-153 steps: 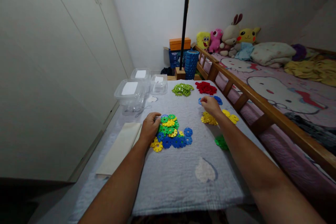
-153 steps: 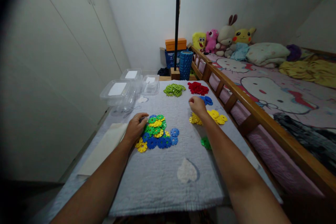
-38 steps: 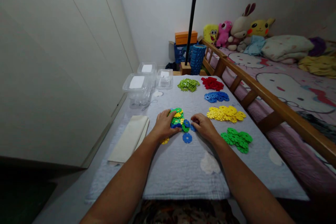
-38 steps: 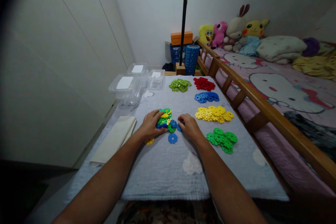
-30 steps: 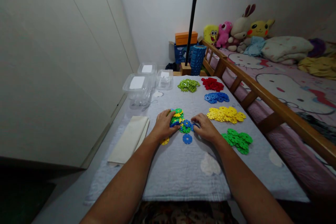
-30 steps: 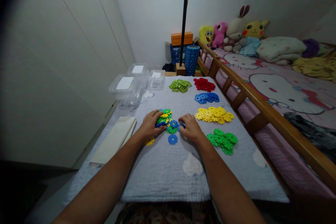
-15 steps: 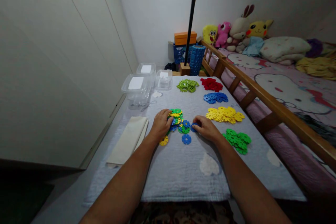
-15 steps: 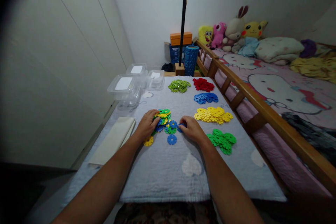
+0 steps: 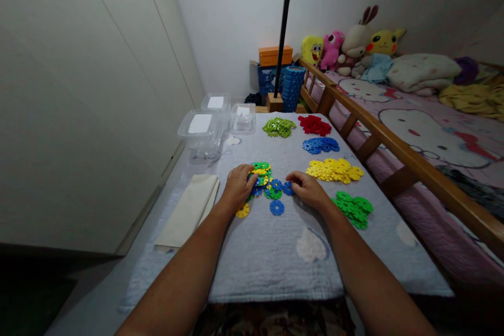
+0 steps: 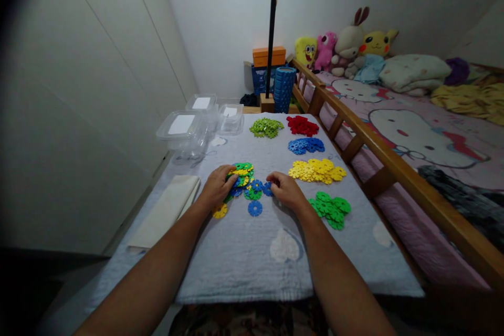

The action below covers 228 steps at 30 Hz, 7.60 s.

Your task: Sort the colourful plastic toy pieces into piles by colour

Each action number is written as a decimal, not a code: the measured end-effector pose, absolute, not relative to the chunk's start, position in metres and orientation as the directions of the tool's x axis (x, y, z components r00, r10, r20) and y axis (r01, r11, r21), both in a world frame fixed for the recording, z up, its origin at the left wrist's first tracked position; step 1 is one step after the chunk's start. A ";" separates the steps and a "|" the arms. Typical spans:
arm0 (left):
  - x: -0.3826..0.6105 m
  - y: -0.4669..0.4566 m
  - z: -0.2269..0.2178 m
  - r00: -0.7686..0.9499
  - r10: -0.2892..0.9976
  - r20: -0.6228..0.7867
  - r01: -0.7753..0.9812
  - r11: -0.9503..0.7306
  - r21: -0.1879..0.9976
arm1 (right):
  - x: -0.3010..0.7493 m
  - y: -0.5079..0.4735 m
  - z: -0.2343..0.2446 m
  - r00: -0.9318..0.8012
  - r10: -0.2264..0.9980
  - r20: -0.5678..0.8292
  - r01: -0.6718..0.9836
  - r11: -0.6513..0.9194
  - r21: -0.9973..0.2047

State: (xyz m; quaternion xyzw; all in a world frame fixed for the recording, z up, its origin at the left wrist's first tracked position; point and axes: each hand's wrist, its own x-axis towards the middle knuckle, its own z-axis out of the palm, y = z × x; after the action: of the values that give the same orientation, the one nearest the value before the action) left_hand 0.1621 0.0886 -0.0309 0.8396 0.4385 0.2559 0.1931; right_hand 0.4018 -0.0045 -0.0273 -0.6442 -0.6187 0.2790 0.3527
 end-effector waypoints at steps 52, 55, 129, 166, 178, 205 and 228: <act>0.157 0.100 -0.043 0.483 0.830 0.278 0.632 -0.551 0.545 | 0.537 0.089 0.017 0.823 0.565 -0.053 0.156 -0.316 -0.936; 0.157 0.099 -0.041 0.478 0.835 0.273 0.643 -0.544 0.539 | 0.510 0.074 0.022 0.750 0.661 0.029 0.231 -0.221 -0.948; 0.157 0.098 -0.037 0.567 0.789 0.236 0.593 -0.590 0.549 | 0.525 0.079 0.021 0.745 0.667 0.004 0.216 -0.236 -0.947; 0.156 0.103 -0.044 0.521 0.795 0.310 0.532 -0.586 0.611 | 0.389 0.006 -0.015 0.014 0.998 0.055 0.485 0.041 -0.873; 0.157 0.104 -0.045 0.530 0.788 0.313 0.527 -0.595 0.607 | 0.500 0.003 -0.003 0.492 0.843 0.216 0.530 -0.094 -0.843; 0.156 0.102 -0.039 0.545 0.782 0.303 0.528 -0.601 0.600 | 0.530 -0.102 0.019 0.282 0.953 -0.109 0.580 -0.260 -0.772; 0.156 0.103 -0.040 0.544 0.782 0.305 0.523 -0.600 0.605 | 0.490 -0.114 -0.012 0.197 0.979 0.043 0.915 -0.168 -0.366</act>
State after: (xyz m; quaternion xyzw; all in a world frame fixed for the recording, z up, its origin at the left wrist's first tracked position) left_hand 0.1555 0.1033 -0.0404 0.8483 0.3847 0.2831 0.2284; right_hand 0.4898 -0.1145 -0.0118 -0.7574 -0.6254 0.1018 0.1577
